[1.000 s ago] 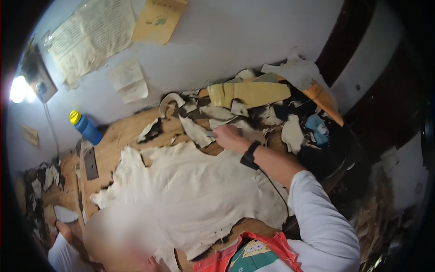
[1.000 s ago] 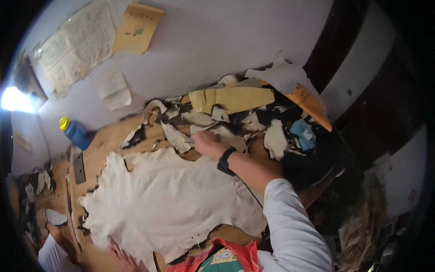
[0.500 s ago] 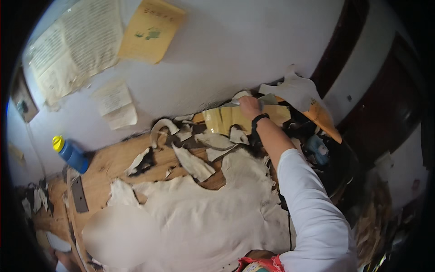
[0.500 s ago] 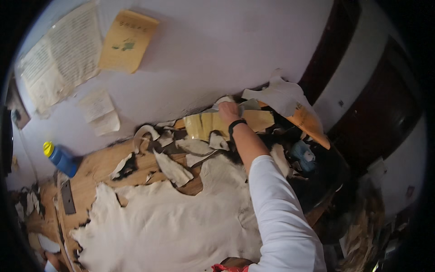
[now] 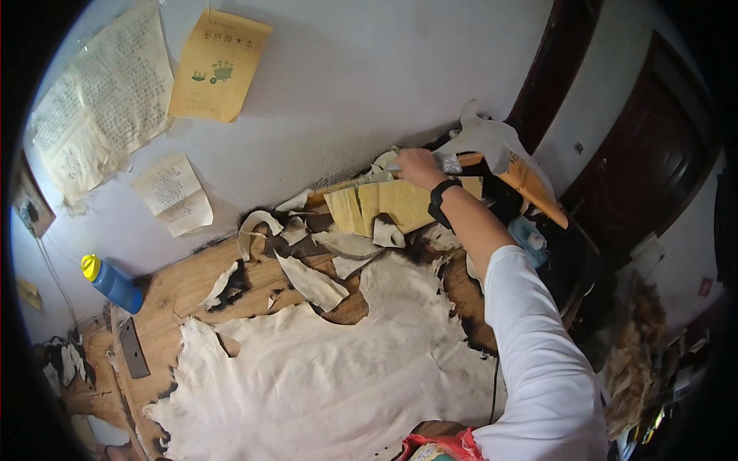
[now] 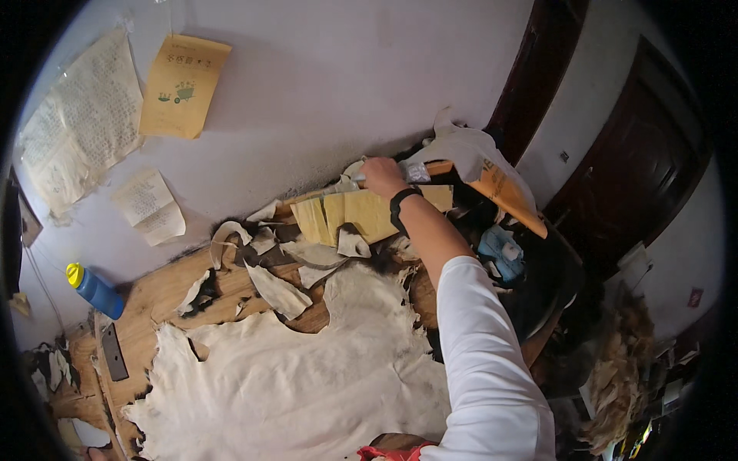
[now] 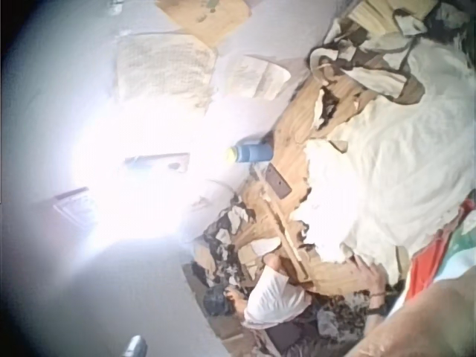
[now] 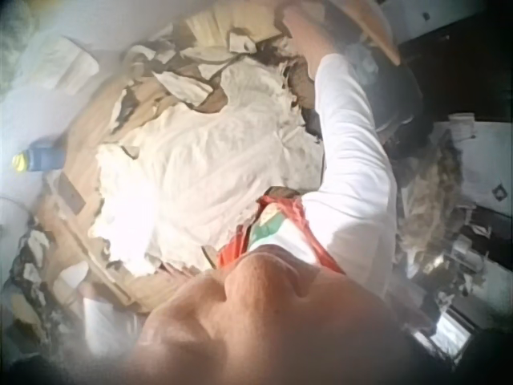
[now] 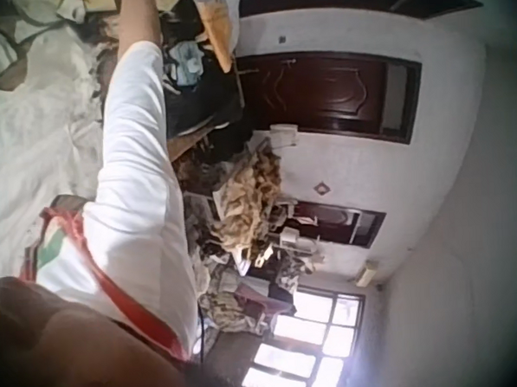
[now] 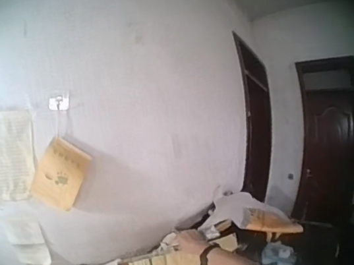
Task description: Inspecting, flattening, and trimming various animal skins on a workbench in a leather workshop.
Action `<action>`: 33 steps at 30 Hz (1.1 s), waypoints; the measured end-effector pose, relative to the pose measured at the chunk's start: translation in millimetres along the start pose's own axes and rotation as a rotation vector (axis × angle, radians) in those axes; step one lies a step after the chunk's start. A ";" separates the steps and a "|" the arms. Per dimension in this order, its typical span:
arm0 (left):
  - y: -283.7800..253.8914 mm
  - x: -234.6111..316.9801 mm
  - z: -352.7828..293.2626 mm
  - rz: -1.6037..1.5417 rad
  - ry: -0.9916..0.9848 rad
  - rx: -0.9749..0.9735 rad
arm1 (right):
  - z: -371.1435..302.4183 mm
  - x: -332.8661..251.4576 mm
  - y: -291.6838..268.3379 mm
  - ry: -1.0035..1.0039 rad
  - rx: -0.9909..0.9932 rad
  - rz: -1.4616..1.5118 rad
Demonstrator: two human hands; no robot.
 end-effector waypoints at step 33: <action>10.0 -3.4 -18.6 0.071 -0.022 0.307 | -292.1 -178.1 30.8 -0.435 -0.581 0.526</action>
Point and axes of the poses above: each hand's wrist, its own z-axis towards the middle knuckle, its own y-axis out of the palm, x = y × z, the point moved 5 cm from there along z, towards the middle knuckle, and after that the axes turned 15 degrees about z, right-handed, at the moved point
